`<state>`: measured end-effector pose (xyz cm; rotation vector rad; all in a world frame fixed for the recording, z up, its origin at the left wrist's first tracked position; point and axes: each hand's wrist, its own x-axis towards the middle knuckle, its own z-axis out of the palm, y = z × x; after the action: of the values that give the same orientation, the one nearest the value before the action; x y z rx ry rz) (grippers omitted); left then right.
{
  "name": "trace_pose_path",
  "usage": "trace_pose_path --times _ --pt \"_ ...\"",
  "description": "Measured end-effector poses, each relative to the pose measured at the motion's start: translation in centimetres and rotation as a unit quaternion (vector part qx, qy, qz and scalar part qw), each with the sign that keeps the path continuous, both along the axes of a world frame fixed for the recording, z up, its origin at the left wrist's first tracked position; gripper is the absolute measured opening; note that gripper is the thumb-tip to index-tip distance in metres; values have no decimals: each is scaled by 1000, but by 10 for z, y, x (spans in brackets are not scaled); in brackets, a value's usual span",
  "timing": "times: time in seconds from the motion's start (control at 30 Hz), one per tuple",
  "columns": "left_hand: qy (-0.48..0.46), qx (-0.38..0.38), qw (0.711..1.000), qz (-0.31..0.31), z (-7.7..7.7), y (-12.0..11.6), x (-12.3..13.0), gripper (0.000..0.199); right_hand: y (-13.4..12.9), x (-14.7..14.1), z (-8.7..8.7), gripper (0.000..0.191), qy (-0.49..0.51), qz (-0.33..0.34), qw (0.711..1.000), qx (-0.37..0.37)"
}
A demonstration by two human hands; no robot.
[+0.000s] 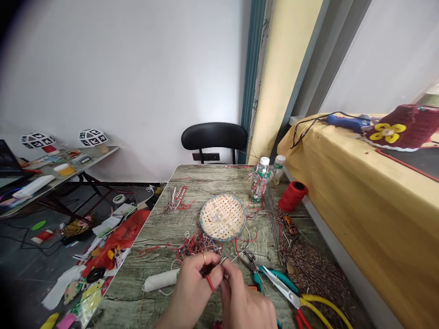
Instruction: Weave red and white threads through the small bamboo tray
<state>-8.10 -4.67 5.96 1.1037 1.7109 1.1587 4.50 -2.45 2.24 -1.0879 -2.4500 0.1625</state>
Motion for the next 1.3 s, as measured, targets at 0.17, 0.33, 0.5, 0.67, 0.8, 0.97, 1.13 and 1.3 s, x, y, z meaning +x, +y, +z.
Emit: trace_pose_path --times 0.17,0.33,0.5,0.67,0.8,0.97,1.13,1.3 --pt "-117 -3 993 15 -7 2 3 20 3 2 -8 21 101 -23 992 77" --pt "-136 11 988 67 -5 3 2 20 0 -4 -1 27 161 -57 981 -95" --pt "-203 8 977 71 -6 2 8 16 2 -4 5 34 147 -66 982 -102" --pt "-323 17 944 62 -10 3 12 13 6 2 15 41 88 -7 994 -57" --pt "-413 7 910 36 -5 2 6 14 10 9 26 35 52 56 990 -120" --pt "-467 1 884 -27 0 -3 -5 16 29 17 38 35 87 104 920 -367" --pt "-356 -14 933 -61 0 -5 -9 17 43 21 42 41 246 93 744 -615" --pt "-300 -24 953 -33 -3 -6 -7 15 37 17 44 33 365 67 621 -690"
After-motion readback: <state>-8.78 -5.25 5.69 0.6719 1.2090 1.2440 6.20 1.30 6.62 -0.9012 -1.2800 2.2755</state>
